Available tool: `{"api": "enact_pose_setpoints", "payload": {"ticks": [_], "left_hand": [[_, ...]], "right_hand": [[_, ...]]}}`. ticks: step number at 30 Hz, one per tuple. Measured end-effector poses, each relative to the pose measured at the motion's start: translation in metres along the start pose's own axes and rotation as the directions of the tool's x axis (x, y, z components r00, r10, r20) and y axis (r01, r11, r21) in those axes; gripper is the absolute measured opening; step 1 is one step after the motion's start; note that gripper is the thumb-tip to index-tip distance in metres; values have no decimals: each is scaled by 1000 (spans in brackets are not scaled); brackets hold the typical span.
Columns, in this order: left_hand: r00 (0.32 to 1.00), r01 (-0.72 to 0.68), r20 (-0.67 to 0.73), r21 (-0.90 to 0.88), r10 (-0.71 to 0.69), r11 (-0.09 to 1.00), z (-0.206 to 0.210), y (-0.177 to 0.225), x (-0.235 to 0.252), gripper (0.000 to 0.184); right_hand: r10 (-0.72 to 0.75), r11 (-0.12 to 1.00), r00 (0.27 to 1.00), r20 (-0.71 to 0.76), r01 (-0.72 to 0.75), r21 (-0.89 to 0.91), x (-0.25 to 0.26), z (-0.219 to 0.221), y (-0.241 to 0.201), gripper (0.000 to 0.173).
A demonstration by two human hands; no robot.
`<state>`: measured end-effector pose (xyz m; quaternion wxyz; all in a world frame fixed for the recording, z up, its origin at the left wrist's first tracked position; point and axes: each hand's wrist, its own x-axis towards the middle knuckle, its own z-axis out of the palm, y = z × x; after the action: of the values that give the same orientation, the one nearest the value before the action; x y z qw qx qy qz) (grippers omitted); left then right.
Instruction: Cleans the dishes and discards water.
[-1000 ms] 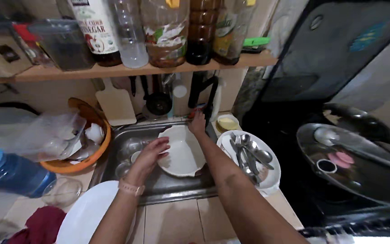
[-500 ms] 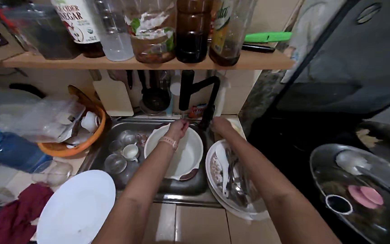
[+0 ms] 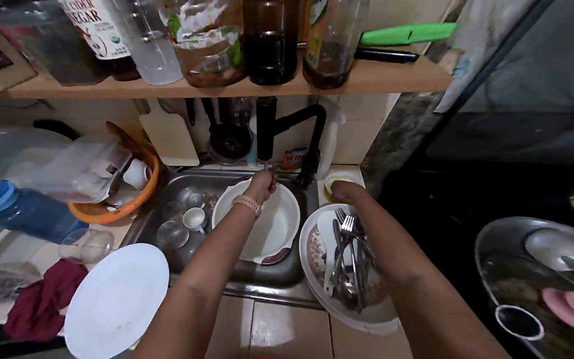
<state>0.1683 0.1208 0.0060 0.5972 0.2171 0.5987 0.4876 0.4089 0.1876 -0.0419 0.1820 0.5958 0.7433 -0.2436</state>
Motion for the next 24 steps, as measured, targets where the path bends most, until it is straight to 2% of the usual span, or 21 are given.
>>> {"api": "enact_pose_setpoints", "payload": {"ticks": [3, 5, 7, 9, 12, 15, 18, 20, 22, 24], "left_hand": [[999, -24, 47, 111, 18, 994, -5, -2, -31, 15], [998, -37, 62, 126, 30, 991, -7, -2, -38, 17], [997, -48, 69, 103, 41, 993, -6, 0, -23, 19], [994, -62, 100, 126, 50, 990, -7, 2, -17, 23], [986, -86, 155, 196, 55, 977, -5, 4, -17, 24], [971, -97, 237, 299, 25, 949, -2, 2, -22, 46], [937, -114, 349, 357, -19, 927, -5, -2, -25, 72], [925, -256, 361, 364, 118, 896, -11, -7, -27, 69], [874, -477, 326, 430, 361, 767, -19, -9, -30, 51], [791, -608, 342, 520, 506, 599, -27, -10, -40, 42]], "right_hand": [[-27, 999, 999, -35, 29, 37, 12, 10, 13, 32], [-81, 990, 989, -121, 94, 103, 28, 18, 35, 38], [-15, 934, 957, -289, 117, 338, 22, 14, 50, 43], [164, 766, 892, -421, 154, 624, -18, -2, 41, 42], [288, 541, 831, -476, 269, 797, -67, -21, 21, 38], [312, 321, 852, -420, 321, 891, -102, -22, -19, 37], [265, 224, 897, -354, 300, 927, -115, -6, -84, 41], [258, 261, 895, -363, 297, 919, -107, 14, -126, 44], [310, 334, 855, -416, 312, 890, -92, 33, -159, 41], [379, 292, 842, -384, 285, 913, -79, 46, -187, 43]]}}
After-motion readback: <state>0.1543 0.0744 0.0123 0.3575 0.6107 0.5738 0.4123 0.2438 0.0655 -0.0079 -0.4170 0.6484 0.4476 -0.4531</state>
